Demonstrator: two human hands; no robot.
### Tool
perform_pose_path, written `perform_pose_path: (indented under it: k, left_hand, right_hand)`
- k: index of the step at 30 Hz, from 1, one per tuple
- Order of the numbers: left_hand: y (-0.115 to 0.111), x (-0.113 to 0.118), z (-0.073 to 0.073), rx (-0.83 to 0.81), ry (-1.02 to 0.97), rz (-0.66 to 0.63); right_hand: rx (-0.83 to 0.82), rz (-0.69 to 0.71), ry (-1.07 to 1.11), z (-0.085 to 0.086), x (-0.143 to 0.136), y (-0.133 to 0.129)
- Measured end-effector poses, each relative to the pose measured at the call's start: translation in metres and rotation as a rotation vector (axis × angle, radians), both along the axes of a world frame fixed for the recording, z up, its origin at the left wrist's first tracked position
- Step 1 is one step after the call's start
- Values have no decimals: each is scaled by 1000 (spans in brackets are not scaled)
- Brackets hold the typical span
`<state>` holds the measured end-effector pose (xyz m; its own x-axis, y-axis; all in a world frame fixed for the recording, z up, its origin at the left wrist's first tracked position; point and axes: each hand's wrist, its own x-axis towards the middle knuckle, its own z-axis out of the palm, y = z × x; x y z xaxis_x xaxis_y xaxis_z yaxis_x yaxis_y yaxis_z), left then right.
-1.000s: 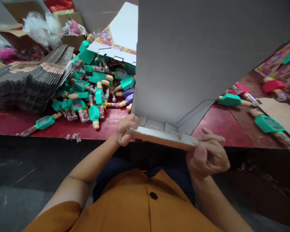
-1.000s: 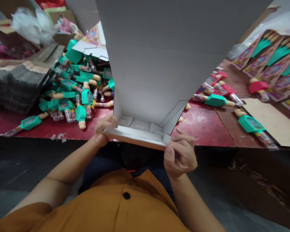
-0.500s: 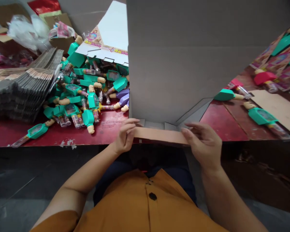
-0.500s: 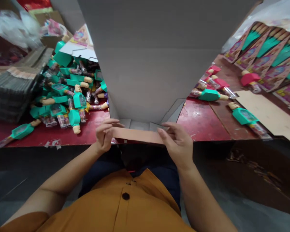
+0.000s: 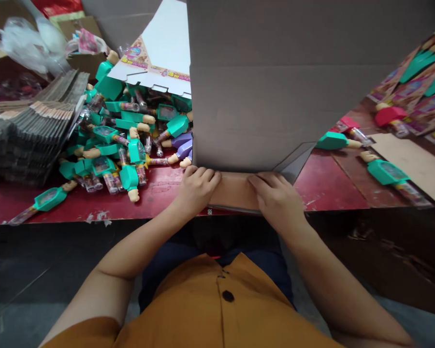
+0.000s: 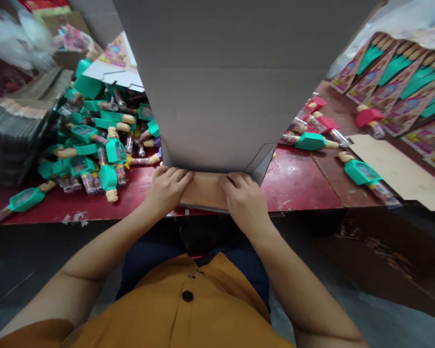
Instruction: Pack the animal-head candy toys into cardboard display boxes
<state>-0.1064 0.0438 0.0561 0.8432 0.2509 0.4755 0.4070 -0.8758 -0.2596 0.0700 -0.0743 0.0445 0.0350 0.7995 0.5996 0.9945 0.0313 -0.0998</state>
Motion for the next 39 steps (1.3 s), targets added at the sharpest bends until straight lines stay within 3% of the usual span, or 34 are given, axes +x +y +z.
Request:
perform_pose_path:
  k: [6,11,16,21,25,29,35,39]
  left_hand:
    - [-9,16,-22,-109,-64,190]
    - [-15,13,-28,-217,-49,205]
    - [-24,5,-31,-166,-95,185]
    - [-30,2,-36,-273,75,142]
    - [-30,2,-36,-360,173,164]
    - [-33,3,-36,-391,247,241]
    - [-48,-1,-46,-371,185,319]
    - [-55,-4,-58,-338,111,366]
  right_hand:
    - [-93,-21,150,-1,17,27]
    - [-205,18,131,-10,21,32]
    - [-182,3,127,-25,13,40]
    - [-249,-73,96,-35,3,45]
    - [-455,-95,34,-36,-2,51]
    - [-508,-50,-5,-35,-1,57]
    - [-446,165,-139,-36,6,24]
    - [-310,110,-311,-48,1,7]
